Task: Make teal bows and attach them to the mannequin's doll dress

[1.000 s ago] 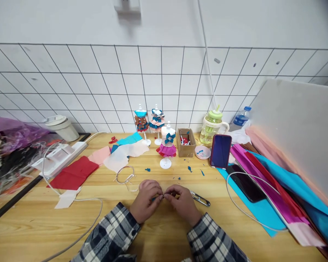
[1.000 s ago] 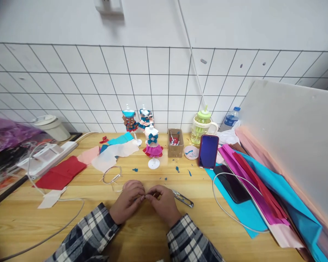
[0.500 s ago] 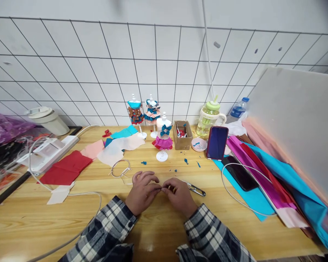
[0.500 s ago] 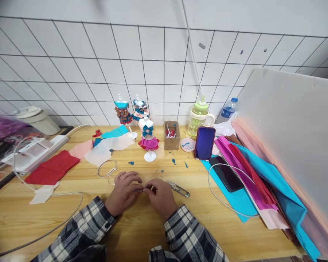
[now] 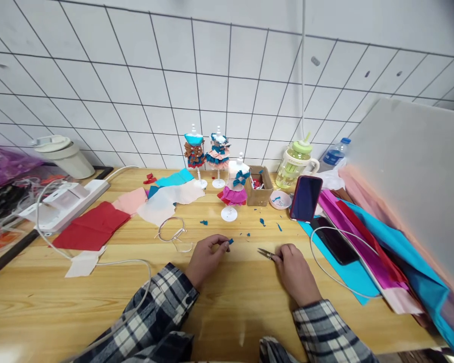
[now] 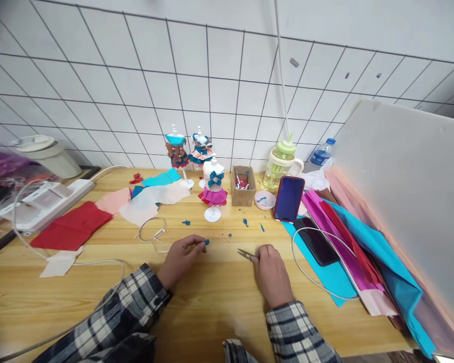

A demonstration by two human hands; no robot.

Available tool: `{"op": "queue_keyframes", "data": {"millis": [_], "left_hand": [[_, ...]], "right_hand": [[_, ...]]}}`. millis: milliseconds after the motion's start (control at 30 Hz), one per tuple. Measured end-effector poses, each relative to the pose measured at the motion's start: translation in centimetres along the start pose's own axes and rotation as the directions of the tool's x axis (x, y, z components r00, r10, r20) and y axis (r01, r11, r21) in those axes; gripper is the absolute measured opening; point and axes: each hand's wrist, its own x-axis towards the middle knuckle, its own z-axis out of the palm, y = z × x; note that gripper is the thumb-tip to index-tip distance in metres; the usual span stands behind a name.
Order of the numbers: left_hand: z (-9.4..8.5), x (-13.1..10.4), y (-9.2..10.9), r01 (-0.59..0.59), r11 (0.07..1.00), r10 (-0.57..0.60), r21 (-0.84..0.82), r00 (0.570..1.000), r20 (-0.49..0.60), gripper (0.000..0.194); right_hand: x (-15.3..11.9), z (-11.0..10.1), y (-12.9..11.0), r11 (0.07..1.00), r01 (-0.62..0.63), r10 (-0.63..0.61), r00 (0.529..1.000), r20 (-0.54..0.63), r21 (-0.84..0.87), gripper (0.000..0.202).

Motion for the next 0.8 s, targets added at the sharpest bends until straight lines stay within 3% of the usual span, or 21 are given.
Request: {"op": "queue_keyframes", "data": {"millis": [133, 300, 400, 467, 533, 600, 733, 800], "left_hand": [[-0.6, -0.2, -1.5, 0.086, 0.984, -0.090, -0.159, 0.996, -0.023, 0.020], [-1.0, 0.0, -2.1, 0.142, 0.947, -0.170, -0.287, 0.982, -0.077, 0.025], [-1.0, 0.1, -2.1, 0.163, 0.938, -0.197, -0.306, 0.977, -0.085, 0.028], [-1.0, 0.1, -2.1, 0.177, 0.932, -0.212, -0.316, 0.974, -0.080, 0.029], [-0.9, 0.0, -2.0, 0.185, 0.928, -0.219, -0.322, 0.973, -0.072, 0.029], [-0.7, -0.1, -1.9, 0.190, 0.921, -0.218, -0.339, 0.975, -0.045, 0.029], [-0.2, -0.4, -1.3, 0.200, 0.905, -0.224, -0.376, 0.974, -0.021, 0.028], [0.2, -0.5, -1.0, 0.200, 0.901, -0.243, -0.385, 0.968, -0.066, 0.027]], "right_hand": [[1.0, 0.4, -3.8, 0.959, -0.132, 0.122, 0.991, 0.056, 0.252, 0.025], [3.2, 2.2, -8.2, 0.803, -0.090, 0.023, 0.992, 0.120, 0.589, 0.038], [3.4, 3.1, -8.7, 0.482, -0.248, -0.009, 0.958, 0.288, 0.840, 0.046], [3.0, 3.2, -8.5, 0.217, -0.367, -0.089, 0.915, 0.392, 0.905, 0.043], [2.4, 3.0, -8.2, 0.057, -0.411, -0.162, 0.895, 0.415, 0.910, 0.036], [2.0, 2.8, -8.1, 0.078, -0.402, -0.194, 0.892, 0.410, 0.912, 0.033], [2.1, 2.4, -8.1, 0.493, -0.187, -0.165, 0.939, 0.302, 0.850, 0.040], [2.2, 2.2, -8.0, 0.636, -0.075, -0.158, 0.962, 0.224, 0.768, 0.037]]}}
